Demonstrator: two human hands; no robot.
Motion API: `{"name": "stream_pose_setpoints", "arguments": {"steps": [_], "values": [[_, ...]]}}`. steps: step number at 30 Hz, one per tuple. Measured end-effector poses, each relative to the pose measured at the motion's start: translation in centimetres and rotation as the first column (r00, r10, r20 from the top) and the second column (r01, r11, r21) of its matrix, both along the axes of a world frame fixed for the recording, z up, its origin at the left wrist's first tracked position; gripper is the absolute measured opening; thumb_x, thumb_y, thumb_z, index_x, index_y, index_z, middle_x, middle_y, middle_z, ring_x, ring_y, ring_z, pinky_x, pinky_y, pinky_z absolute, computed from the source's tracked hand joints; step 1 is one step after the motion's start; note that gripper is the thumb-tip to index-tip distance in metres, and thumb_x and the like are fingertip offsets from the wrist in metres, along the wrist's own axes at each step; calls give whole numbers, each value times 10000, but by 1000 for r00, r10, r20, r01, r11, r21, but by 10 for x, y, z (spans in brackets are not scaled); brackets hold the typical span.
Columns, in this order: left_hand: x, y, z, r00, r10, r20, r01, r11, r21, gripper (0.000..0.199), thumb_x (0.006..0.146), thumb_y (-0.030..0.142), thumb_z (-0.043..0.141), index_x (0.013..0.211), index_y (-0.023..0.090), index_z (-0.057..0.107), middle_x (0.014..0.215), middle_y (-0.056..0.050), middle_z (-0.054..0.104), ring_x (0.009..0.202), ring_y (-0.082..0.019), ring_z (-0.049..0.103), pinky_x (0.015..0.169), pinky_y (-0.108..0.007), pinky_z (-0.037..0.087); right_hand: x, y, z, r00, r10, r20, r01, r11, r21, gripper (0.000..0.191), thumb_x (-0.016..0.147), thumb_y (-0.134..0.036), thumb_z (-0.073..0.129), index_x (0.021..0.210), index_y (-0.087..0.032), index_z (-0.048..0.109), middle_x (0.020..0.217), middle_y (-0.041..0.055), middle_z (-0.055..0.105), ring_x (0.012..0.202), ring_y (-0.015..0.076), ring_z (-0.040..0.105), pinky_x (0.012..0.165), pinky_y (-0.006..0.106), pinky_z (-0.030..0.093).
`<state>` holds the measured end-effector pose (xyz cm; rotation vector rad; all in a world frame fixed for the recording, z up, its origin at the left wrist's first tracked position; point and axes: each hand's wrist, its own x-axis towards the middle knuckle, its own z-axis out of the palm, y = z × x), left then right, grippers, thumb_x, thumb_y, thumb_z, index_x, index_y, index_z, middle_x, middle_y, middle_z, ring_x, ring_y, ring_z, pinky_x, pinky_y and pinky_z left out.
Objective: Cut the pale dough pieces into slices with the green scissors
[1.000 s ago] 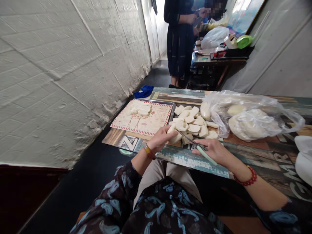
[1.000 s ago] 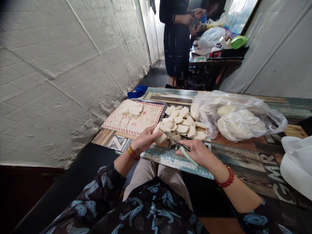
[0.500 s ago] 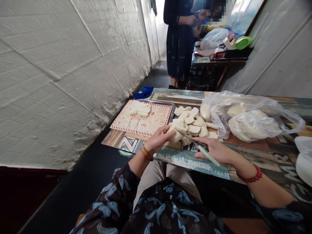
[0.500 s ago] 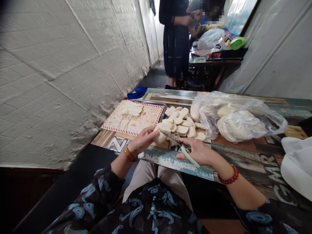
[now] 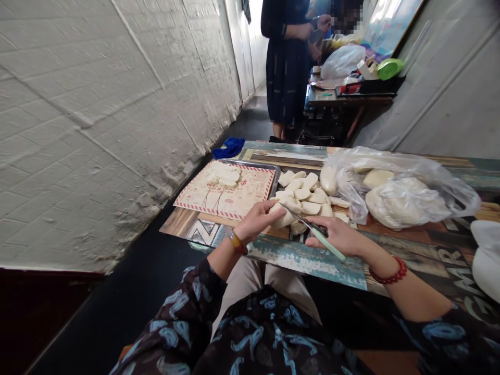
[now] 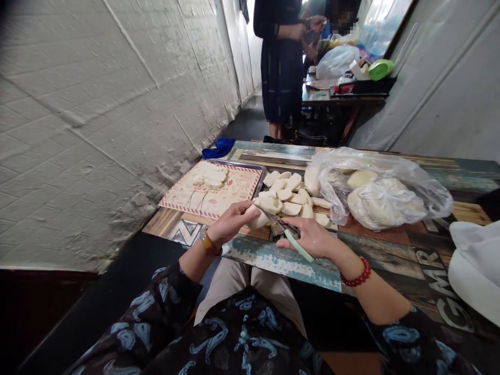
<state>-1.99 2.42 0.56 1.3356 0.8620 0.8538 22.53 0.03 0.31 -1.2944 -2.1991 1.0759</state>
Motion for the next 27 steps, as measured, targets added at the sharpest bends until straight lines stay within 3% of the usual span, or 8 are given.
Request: {"name": "stream_pose_setpoints", "arguments": {"steps": [7, 14, 18, 22, 27], "values": [[5, 16, -3, 999, -20, -37, 19, 1000, -19, 411, 756, 509, 722, 828, 105, 706, 764, -30, 645, 675, -118, 530, 626, -216, 380, 7, 4, -16, 994, -14, -112, 7, 998, -56, 485, 825, -537, 668, 1101, -149, 757, 903, 45, 762, 825, 252, 684, 719, 308, 547], [17, 33, -4, 993, -59, -98, 57, 998, -32, 405, 734, 500, 728, 772, 101, 674, 696, -11, 602, 623, -95, 494, 583, -207, 352, 14, 6, -17, 992, -71, -107, 75, 997, 31, 447, 830, -545, 658, 1020, -160, 784, 853, 52, 769, 796, 248, 683, 678, 284, 524], [25, 38, -4, 991, -84, -108, 80, 996, -48, 393, 726, 474, 753, 815, 96, 700, 735, -25, 630, 659, -106, 527, 599, -206, 373, 15, 5, -19, 982, -147, -117, 141, 988, -54, 466, 822, -571, 653, 1008, -162, 778, 657, 23, 708, 537, 171, 621, 494, 239, 459], [27, 35, -5, 1000, -16, 3, 17, 994, -110, 447, 701, 468, 798, 948, 104, 718, 874, -58, 687, 764, -134, 589, 671, -217, 435, 16, 2, -24, 952, -261, -161, 218, 945, -246, 557, 793, -598, 666, 1117, -151, 738, 584, 1, 650, 408, 139, 550, 409, 238, 424], [19, 26, -10, 982, 79, 174, -41, 977, -210, 500, 686, 470, 831, 1007, 106, 712, 912, -89, 721, 803, -151, 632, 732, -234, 481, 19, -1, -27, 926, -325, -191, 267, 923, -278, 588, 780, -608, 668, 1149, -153, 725, 640, 19, 674, 427, 144, 564, 409, 252, 446]]}}
